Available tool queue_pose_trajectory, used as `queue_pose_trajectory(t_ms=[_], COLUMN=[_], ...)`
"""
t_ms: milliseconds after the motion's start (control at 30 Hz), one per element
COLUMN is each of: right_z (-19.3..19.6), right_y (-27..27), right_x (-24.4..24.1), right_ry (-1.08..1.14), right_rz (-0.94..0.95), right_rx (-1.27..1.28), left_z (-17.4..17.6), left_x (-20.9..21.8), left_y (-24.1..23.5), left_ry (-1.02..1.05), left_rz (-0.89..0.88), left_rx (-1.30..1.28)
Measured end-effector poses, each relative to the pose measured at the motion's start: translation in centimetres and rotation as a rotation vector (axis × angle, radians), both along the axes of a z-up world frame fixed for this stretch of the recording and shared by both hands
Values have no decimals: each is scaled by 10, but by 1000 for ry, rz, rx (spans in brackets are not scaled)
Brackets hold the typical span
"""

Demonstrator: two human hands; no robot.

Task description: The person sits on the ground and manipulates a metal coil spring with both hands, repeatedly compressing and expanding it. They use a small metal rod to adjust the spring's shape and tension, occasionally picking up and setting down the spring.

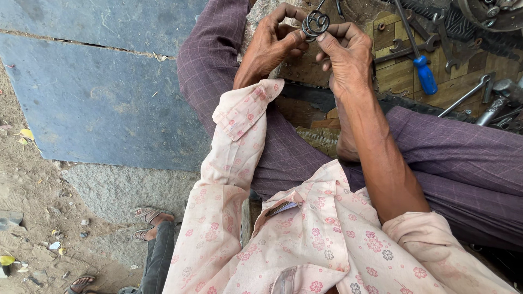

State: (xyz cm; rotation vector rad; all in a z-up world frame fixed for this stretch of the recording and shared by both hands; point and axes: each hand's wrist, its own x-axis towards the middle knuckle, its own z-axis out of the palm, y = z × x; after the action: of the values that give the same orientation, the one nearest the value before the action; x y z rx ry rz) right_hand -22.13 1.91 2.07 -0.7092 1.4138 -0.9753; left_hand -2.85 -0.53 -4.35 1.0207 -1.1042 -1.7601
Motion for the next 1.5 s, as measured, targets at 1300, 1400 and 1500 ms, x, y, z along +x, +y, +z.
queue_pose_trajectory(t_ms=[1300,1400,1500], right_z=[-30,-42,-44], right_y=[-29,-20,-13], right_x=[-78,-59,-46], right_ry=[871,1010,1271], right_rz=[389,424,442], right_rx=[-607,-595,-703], left_z=[1,0,0], left_x=[2,2,1], left_y=[-1,-1,-3], left_ry=[-37,-36,-21], left_rz=[-30,-27,-26], left_rx=[24,29,26])
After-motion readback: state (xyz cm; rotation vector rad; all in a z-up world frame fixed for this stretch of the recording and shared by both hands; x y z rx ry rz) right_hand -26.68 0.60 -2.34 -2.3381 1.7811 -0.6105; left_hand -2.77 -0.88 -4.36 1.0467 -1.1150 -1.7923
